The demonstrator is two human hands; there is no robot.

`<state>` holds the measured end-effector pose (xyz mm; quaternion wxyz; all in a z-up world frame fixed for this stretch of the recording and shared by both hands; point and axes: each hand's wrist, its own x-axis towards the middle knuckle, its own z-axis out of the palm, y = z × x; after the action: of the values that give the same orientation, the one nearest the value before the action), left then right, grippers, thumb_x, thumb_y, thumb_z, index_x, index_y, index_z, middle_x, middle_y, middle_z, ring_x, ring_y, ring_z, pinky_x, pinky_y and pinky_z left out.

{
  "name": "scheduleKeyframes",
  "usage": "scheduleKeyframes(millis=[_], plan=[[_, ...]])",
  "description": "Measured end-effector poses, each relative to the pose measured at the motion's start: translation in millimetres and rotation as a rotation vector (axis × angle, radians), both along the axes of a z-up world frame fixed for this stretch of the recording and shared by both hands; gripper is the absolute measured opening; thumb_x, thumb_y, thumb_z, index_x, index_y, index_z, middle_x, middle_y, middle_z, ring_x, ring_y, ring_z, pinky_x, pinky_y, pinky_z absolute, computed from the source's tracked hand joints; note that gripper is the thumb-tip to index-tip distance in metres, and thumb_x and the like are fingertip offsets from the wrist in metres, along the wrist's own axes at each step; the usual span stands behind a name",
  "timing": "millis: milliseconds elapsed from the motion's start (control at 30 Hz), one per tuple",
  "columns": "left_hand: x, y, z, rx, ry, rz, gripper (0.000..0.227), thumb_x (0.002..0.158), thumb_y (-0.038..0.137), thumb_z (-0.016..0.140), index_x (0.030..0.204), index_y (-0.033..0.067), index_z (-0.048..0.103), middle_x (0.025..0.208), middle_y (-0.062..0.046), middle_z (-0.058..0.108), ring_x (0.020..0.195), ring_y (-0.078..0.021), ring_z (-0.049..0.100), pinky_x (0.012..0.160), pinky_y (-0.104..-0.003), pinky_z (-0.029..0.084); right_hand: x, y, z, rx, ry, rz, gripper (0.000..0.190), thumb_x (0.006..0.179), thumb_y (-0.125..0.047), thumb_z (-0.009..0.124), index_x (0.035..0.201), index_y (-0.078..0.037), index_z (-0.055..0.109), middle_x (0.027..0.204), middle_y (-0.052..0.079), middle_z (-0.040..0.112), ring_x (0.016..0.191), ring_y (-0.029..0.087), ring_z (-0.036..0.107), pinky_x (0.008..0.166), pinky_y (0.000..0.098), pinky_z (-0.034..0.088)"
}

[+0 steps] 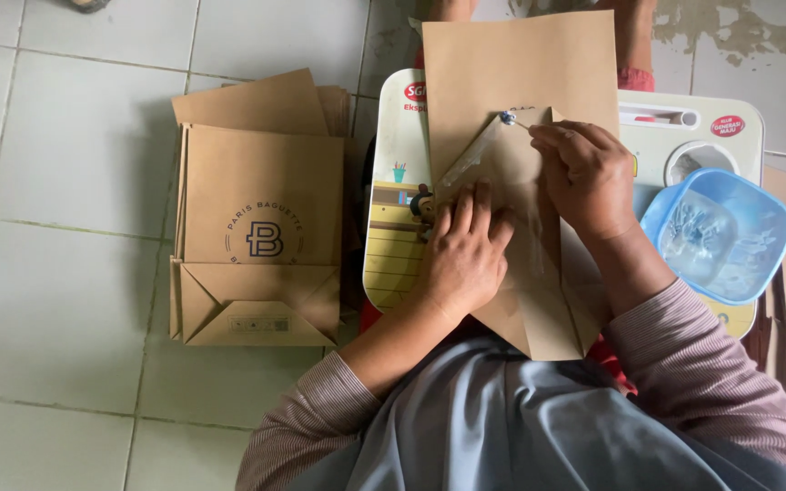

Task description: Folding and gluing brown paper to assemble paper bags

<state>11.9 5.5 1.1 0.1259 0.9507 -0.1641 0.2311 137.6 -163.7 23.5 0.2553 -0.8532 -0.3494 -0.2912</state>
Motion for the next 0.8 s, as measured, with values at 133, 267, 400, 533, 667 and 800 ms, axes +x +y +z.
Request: scheduleKeyframes(millis=[133,267,400,533,667,800], plan=[[0.1,-0.3,0.6,0.005,-0.010,0.005,0.047,0.078,0.027,0.066,0.121,0.0099,0.060,0.132,-0.031,0.053,0.125,-0.0448,0.052,0.096,-0.052,0.041,-6.7,-13.9,4.8,-0.040,-0.042,-0.068,0.007,0.100,0.002,0.080,0.102,-0.005,0.081,0.094,0.011,0.077,0.086,0.034,0.074,0.074,0.0435,0.063],[0.1,-1.0,-1.6,0.011,-0.014,-0.003,0.042,0.080,0.027,0.062,0.118,0.0086,0.057,0.130,-0.032,0.053,0.123,-0.0456,0.052,0.094,-0.052,0.042,-11.2,-23.7,1.0,-0.052,-0.055,-0.151,0.008,0.100,0.005,0.080,0.105,-0.001,0.080,0.095,0.013,0.078,0.088,0.036,0.074,0.073,0.0446,0.062],[-0.5,-0.5,1.9,0.027,-0.003,-0.001,0.044,0.080,0.026,0.063,0.120,0.0097,0.059,0.131,-0.031,0.053,0.121,-0.0443,0.052,0.094,-0.051,0.041,-10.6,-8.5,-2.2,0.048,0.058,-0.097,0.012,0.097,0.003,0.082,0.105,-0.006,0.081,0.096,0.012,0.078,0.092,0.036,0.075,0.079,0.0450,0.062],[-0.6,2.3,6.3,0.044,0.009,-0.016,0.044,0.080,0.027,0.062,0.121,0.0128,0.063,0.132,-0.029,0.054,0.119,-0.0423,0.052,0.094,-0.050,0.041,-10.9,5.6,-6.6,0.099,0.158,-0.050,0.012,0.097,0.001,0.079,0.104,-0.009,0.081,0.098,0.011,0.078,0.095,0.036,0.075,0.080,0.0463,0.062],[0.5,1.3,2.1,0.028,-0.014,-0.005,0.044,0.080,0.026,0.061,0.122,0.0099,0.059,0.131,-0.030,0.053,0.121,-0.0437,0.052,0.094,-0.051,0.040,-10.1,-9.9,-2.7,-0.020,0.055,-0.120,0.013,0.098,-0.002,0.079,0.109,-0.009,0.081,0.099,0.011,0.078,0.096,0.035,0.075,0.083,0.0455,0.062],[0.3,0.0,0.6,0.014,-0.026,-0.005,0.043,0.080,0.025,0.061,0.120,0.0081,0.058,0.132,-0.031,0.052,0.125,-0.0451,0.051,0.097,-0.052,0.041,-14.2,-24.3,0.4,-0.047,0.004,-0.193,0.015,0.099,0.006,0.078,0.111,-0.004,0.081,0.098,0.015,0.078,0.092,0.038,0.074,0.081,0.0452,0.063]])
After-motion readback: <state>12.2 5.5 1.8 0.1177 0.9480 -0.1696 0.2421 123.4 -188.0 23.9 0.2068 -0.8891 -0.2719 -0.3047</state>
